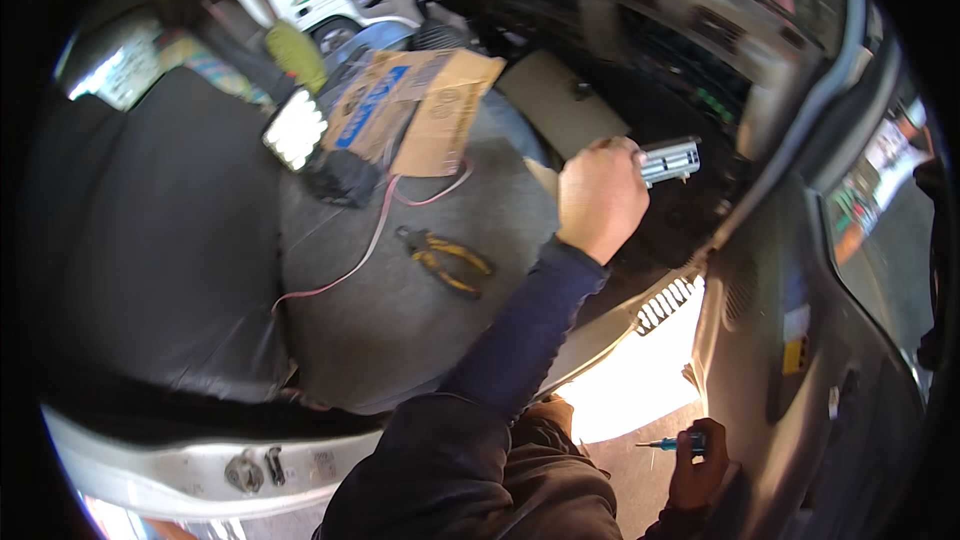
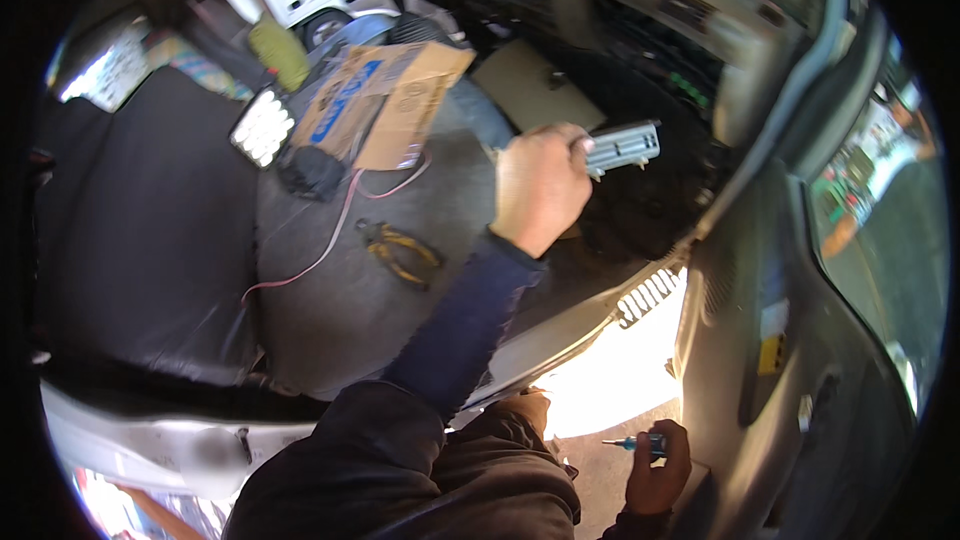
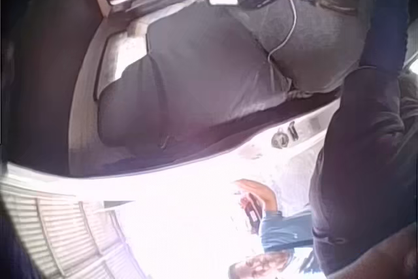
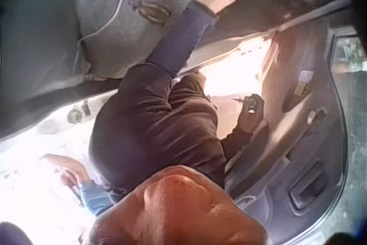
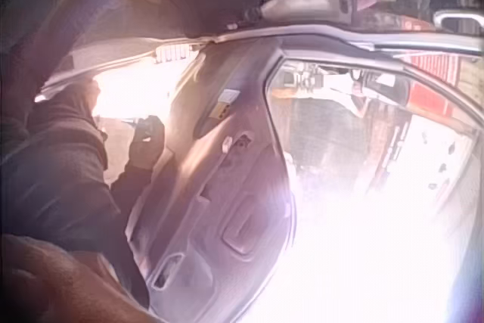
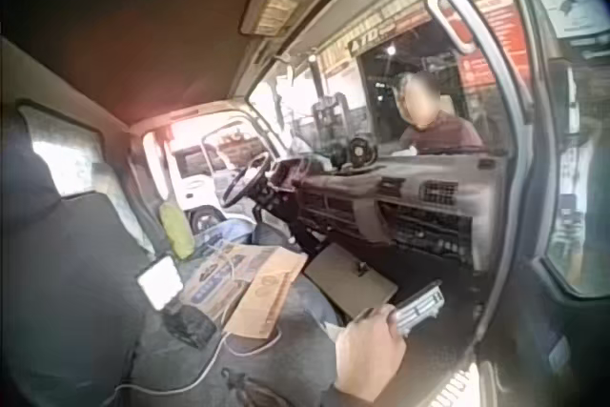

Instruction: The person uses a screwdriver and pliers to pry and detach the interior door panel of a car. They disconnect a wiring harness, remove fasteners, and carefully pull the panel away from the door frame.

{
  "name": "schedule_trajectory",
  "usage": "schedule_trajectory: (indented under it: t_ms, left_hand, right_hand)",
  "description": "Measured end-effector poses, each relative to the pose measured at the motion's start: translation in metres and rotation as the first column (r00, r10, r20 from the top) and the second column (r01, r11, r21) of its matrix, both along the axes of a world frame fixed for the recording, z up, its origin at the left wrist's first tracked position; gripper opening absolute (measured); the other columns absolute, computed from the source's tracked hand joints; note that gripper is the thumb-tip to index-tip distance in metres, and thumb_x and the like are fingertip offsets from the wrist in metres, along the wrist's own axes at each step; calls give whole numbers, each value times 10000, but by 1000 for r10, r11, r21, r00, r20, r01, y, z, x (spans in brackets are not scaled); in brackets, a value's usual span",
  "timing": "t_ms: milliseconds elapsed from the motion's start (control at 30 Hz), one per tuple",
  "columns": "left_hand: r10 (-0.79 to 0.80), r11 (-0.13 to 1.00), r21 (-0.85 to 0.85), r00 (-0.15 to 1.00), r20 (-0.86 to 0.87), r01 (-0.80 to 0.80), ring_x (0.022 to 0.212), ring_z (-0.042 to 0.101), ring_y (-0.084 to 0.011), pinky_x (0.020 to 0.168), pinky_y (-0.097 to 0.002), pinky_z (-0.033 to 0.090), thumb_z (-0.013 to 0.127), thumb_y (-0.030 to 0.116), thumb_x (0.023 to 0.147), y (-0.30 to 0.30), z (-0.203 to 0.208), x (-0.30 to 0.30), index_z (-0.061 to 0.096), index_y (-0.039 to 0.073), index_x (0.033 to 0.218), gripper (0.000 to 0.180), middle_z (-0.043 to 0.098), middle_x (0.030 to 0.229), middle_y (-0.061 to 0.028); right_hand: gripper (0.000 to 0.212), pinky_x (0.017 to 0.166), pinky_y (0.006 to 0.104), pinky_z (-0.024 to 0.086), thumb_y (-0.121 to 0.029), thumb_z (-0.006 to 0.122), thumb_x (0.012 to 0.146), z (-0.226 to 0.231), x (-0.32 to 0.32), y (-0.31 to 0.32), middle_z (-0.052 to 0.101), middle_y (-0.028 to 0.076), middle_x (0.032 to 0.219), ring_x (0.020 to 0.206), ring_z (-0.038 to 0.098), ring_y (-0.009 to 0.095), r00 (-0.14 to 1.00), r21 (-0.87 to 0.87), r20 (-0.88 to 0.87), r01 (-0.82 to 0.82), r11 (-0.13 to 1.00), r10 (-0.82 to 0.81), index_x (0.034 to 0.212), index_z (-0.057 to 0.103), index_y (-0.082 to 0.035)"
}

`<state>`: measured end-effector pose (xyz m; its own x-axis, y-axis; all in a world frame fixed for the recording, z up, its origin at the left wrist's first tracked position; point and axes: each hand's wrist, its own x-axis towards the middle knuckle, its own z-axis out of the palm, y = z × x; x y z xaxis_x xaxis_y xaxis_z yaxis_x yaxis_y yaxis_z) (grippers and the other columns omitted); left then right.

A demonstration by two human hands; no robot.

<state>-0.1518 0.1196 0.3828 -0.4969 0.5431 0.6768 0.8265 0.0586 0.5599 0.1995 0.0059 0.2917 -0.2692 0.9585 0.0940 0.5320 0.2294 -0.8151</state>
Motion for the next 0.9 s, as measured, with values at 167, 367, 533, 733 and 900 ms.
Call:
schedule_trajectory:
  t_ms: [167, 367, 533, 733, 900]
  left_hand:
    - [469, 846, -181, 862, -193, -501, 828, 703, -422, 725, -514, 545, 667, 159, 919, -125, 42, -92, 722, 9, 853, 172, 721, 896, -237]
    - [686, 600, -438, 712, -148, -669, 961, 709, -454, 842, -525, 565, 697, 213, 933, -191, 28, -152, 762, 10, 944, 213, 733, 984, -266]
    - [682, 579, -477, 714, -161, -661, 964, 704, -451, 872, -523, 549, 709, 248, 936, -208, 4, -173, 773, 26, 986, 236, 741, 986, -244]
    - [516, 774, -423, 856, -9, -471, 997, 726, -403, 893, -442, 562, 759, 225, 887, -229, -5, -178, 761, 5, 1125, 324, 741, 1072, -248]
    - [536, 753, -405, 841, -78, -518, 1132, 676, -416, 985, -447, 523, 749, 174, 889, -259, 19, -128, 710, 12, 1252, 400, 712, 1168, -262]
  right_hand:
    - [184, 767, 306, 462, -32, 660, 899, -22, -5, 24, 602, 24, 934, 843, 577, 145, 996, -39, -65, -65, 997, 62, 1075, 611, -45]
    - [175, 722, 296, 453, -44, 679, 890, -28, -7, 17, 592, 7, 902, 807, 560, 127, 984, -37, -34, -179, 983, 177, 1051, 612, -60]
    - [179, 703, 297, 466, -46, 685, 883, -25, -3, 0, 602, 17, 884, 790, 572, 129, 984, -61, -39, -177, 982, 175, 1050, 620, -60]
    - [204, 723, 302, 483, -28, 688, 875, -25, 8, -18, 631, 37, 904, 804, 586, 138, 993, -81, -30, -113, 990, 111, 1070, 630, -42]
    - [211, 724, 304, 480, -7, 682, 871, -32, 15, -25, 621, 32, 904, 805, 579, 136, 993, -17, 5, -120, 993, 120, 1073, 627, -39]
